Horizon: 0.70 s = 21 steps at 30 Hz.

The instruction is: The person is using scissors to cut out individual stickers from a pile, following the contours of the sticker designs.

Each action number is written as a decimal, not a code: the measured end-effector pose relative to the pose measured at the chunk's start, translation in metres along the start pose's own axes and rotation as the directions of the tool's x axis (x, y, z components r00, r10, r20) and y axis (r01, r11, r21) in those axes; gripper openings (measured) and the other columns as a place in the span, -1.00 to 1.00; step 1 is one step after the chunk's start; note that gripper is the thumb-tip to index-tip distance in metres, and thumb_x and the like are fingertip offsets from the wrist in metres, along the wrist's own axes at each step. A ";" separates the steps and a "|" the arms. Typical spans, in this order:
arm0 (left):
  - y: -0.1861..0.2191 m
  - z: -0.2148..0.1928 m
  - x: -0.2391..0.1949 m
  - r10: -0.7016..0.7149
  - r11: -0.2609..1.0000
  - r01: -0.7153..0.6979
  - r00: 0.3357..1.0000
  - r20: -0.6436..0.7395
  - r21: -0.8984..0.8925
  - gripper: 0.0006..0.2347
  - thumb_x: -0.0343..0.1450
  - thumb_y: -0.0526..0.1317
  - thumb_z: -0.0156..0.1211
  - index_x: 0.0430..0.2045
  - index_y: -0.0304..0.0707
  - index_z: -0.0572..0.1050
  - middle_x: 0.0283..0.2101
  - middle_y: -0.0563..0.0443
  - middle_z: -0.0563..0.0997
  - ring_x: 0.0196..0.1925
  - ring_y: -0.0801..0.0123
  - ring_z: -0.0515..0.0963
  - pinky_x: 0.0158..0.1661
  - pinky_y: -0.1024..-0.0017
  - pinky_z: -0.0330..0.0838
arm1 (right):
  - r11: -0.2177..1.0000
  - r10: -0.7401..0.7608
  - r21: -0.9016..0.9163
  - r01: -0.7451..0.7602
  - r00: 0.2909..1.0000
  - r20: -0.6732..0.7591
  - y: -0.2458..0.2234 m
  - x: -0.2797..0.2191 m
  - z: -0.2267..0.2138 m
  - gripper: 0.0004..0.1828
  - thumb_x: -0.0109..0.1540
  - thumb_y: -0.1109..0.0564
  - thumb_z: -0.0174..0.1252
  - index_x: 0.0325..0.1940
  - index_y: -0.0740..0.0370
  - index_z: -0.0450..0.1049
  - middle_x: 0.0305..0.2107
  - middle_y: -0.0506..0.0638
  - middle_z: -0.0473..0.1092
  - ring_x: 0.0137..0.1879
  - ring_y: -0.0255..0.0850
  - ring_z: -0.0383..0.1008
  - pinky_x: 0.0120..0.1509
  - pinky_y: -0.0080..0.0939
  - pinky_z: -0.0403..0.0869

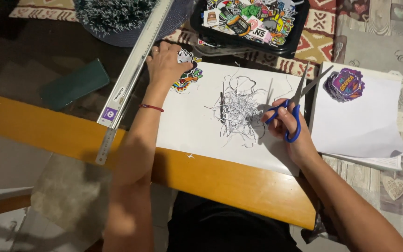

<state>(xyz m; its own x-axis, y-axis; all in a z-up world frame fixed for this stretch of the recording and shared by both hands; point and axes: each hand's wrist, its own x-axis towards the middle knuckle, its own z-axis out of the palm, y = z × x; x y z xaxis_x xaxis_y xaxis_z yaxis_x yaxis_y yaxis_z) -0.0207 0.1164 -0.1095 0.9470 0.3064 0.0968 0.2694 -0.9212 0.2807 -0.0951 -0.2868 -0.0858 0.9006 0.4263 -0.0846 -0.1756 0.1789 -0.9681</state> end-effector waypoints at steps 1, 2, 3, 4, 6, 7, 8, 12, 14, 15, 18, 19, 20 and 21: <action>0.002 -0.002 -0.002 -0.020 0.999 0.020 1.000 0.020 -0.031 -0.45 0.42 0.15 0.42 0.24 -0.07 0.51 0.28 -0.15 0.46 0.32 -0.21 0.38 0.18 -0.24 0.26 | 1.000 0.008 -0.006 -0.008 1.000 -0.008 0.001 -0.001 0.000 -0.67 0.44 -0.16 0.10 0.11 0.07 0.32 -0.27 0.03 0.54 -0.46 -0.37 0.17 -0.37 -0.34 0.15; 0.001 -0.002 -0.003 -0.021 0.999 0.022 1.000 0.017 -0.031 -0.45 0.42 0.15 0.42 0.24 -0.07 0.51 0.28 -0.15 0.46 0.32 -0.21 0.38 0.18 -0.24 0.26 | 1.000 0.006 -0.007 -0.006 1.000 -0.004 0.002 -0.001 0.000 -0.67 0.44 -0.16 0.10 0.11 0.07 0.32 -0.27 0.03 0.54 -0.46 -0.37 0.17 -0.37 -0.34 0.15; 0.001 -0.002 -0.004 -0.014 0.999 0.013 1.000 -0.022 -0.049 -0.47 0.41 0.10 0.48 0.21 -0.06 0.48 0.25 -0.14 0.47 0.29 -0.19 0.40 0.16 -0.24 0.29 | 1.000 -0.002 -0.002 0.002 1.000 -0.006 0.003 -0.001 0.000 -0.67 0.44 -0.16 0.09 0.11 0.08 0.31 -0.25 0.03 0.55 -0.45 -0.36 0.19 -0.37 -0.33 0.17; 0.001 -0.001 -0.005 -0.008 0.998 0.003 0.998 -0.060 -0.067 -0.48 0.39 0.05 0.53 0.17 -0.06 0.45 0.22 -0.13 0.48 0.26 -0.17 0.43 0.13 -0.24 0.32 | 1.000 -0.010 0.004 0.010 1.000 -0.007 0.004 0.000 -0.001 -0.67 0.45 -0.15 0.09 0.11 0.09 0.30 -0.24 0.04 0.56 -0.45 -0.36 0.21 -0.37 -0.33 0.18; 0.001 0.000 -0.008 -0.008 0.996 -0.001 0.996 -0.092 -0.092 -0.51 0.39 0.01 0.54 0.12 -0.04 0.43 0.19 -0.11 0.49 0.24 -0.14 0.44 0.13 -0.23 0.33 | 1.000 0.001 0.007 -0.001 1.000 -0.014 0.002 -0.001 0.000 -0.65 0.44 -0.15 0.10 0.13 0.10 0.30 -0.25 0.06 0.55 -0.39 -0.37 0.28 -0.37 -0.34 0.18; 0.001 -0.001 -0.009 -0.011 0.993 -0.004 0.992 -0.127 -0.116 -0.55 0.38 -0.03 0.55 0.06 -0.03 0.42 0.15 -0.08 0.51 0.22 -0.12 0.46 0.12 -0.22 0.34 | 1.000 0.009 0.010 -0.009 1.000 -0.017 0.002 -0.001 0.000 -0.63 0.44 -0.15 0.11 0.15 0.12 0.31 -0.27 0.08 0.55 -0.33 -0.37 0.35 -0.36 -0.35 0.17; -0.001 0.002 -0.008 -0.010 0.993 -0.005 0.992 -0.127 -0.116 -0.55 0.38 -0.03 0.55 0.06 -0.03 0.42 0.15 -0.08 0.51 0.22 -0.12 0.46 0.12 -0.22 0.34 | 1.000 0.009 0.010 -0.009 1.000 -0.018 0.000 -0.002 0.002 -0.63 0.44 -0.15 0.11 0.15 0.12 0.31 -0.27 0.08 0.55 -0.33 -0.37 0.35 -0.36 -0.35 0.17; -0.007 -0.002 -0.007 -0.024 0.967 -0.031 0.977 -0.212 -0.252 -0.73 0.45 -0.13 0.48 -0.13 -0.02 0.45 -0.08 -0.06 0.72 -0.07 -0.11 0.67 -0.15 -0.11 0.45 | 0.999 0.041 -0.003 -0.041 0.999 -0.025 -0.003 -0.003 0.003 -0.63 0.41 -0.21 0.13 0.11 0.04 0.32 -0.35 -0.03 0.47 -0.39 -0.38 0.28 -0.34 -0.33 0.14; -0.009 -0.007 -0.006 -0.056 0.935 -0.018 0.979 -0.197 -0.355 -0.80 0.46 -0.13 0.43 -0.17 -0.02 0.50 -0.09 -0.08 0.78 -0.16 -0.09 0.74 -0.22 -0.05 0.49 | 0.999 0.045 -0.006 -0.045 0.999 -0.021 -0.003 -0.003 0.002 -0.62 0.41 -0.22 0.13 0.11 0.03 0.32 -0.38 -0.03 0.45 -0.42 -0.36 0.25 -0.34 -0.33 0.15; -0.011 -0.008 -0.004 -0.098 0.924 0.027 0.981 -0.169 -0.380 -0.82 0.45 -0.09 0.41 -0.17 -0.01 0.57 -0.11 -0.03 0.77 -0.15 -0.02 0.71 -0.21 0.01 0.47 | 0.999 0.048 -0.007 -0.048 0.999 -0.026 -0.003 -0.003 0.002 -0.61 0.41 -0.23 0.13 0.12 0.03 0.32 -0.41 -0.02 0.43 -0.40 -0.35 0.27 -0.33 -0.33 0.13; -0.011 -0.018 -0.009 -0.132 0.900 0.073 0.985 -0.111 -0.430 -0.75 0.51 -0.06 0.42 -0.39 0.00 0.41 -0.37 0.11 0.47 -0.32 0.24 0.41 -0.30 0.22 0.24 | 0.999 0.042 -0.007 -0.042 0.999 -0.021 -0.003 -0.003 0.003 -0.61 0.41 -0.23 0.12 0.12 0.04 0.31 -0.42 0.02 0.44 -0.39 -0.35 0.27 -0.34 -0.34 0.12; -0.010 -0.022 -0.012 -0.126 0.887 0.075 0.989 -0.083 -0.455 -0.51 0.58 -0.08 0.44 -0.62 0.00 0.17 -0.62 0.21 0.20 -0.52 0.44 0.14 -0.40 0.38 0.03 | 0.999 0.033 -0.008 -0.033 0.999 -0.012 -0.004 -0.003 0.003 -0.61 0.42 -0.23 0.11 0.12 0.05 0.30 -0.39 0.04 0.46 -0.40 -0.35 0.26 -0.35 -0.35 0.12; -0.011 -0.025 -0.013 -0.127 0.887 0.076 0.989 -0.082 -0.455 -0.51 0.58 -0.08 0.44 -0.62 0.00 0.17 -0.62 0.21 0.20 -0.52 0.44 0.14 -0.40 0.38 0.03 | 0.999 0.034 -0.008 -0.034 0.999 -0.011 -0.001 -0.002 0.001 -0.61 0.42 -0.23 0.11 0.12 0.05 0.30 -0.39 0.04 0.46 -0.40 -0.35 0.26 -0.35 -0.35 0.12; -0.011 -0.027 -0.015 -0.135 0.865 0.095 0.990 -0.046 -0.493 -0.49 0.58 -0.09 0.45 -0.64 0.02 0.14 -0.62 0.24 0.14 -0.51 0.47 0.09 -0.37 0.43 -0.01 | 1.000 0.026 0.010 -0.025 0.999 -0.023 0.001 -0.001 0.000 -0.60 0.42 -0.20 0.13 0.15 0.07 0.31 -0.32 0.02 0.51 -0.26 -0.33 0.39 -0.35 -0.34 0.17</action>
<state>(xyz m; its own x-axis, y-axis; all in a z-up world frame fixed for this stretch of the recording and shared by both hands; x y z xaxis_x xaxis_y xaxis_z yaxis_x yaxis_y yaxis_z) -0.0426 0.1285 -0.0882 0.8930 0.4383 0.1021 0.2363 -0.6497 0.7225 -0.0965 -0.2873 -0.0870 0.9046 0.4105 -0.1147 -0.2024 0.1769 -0.9632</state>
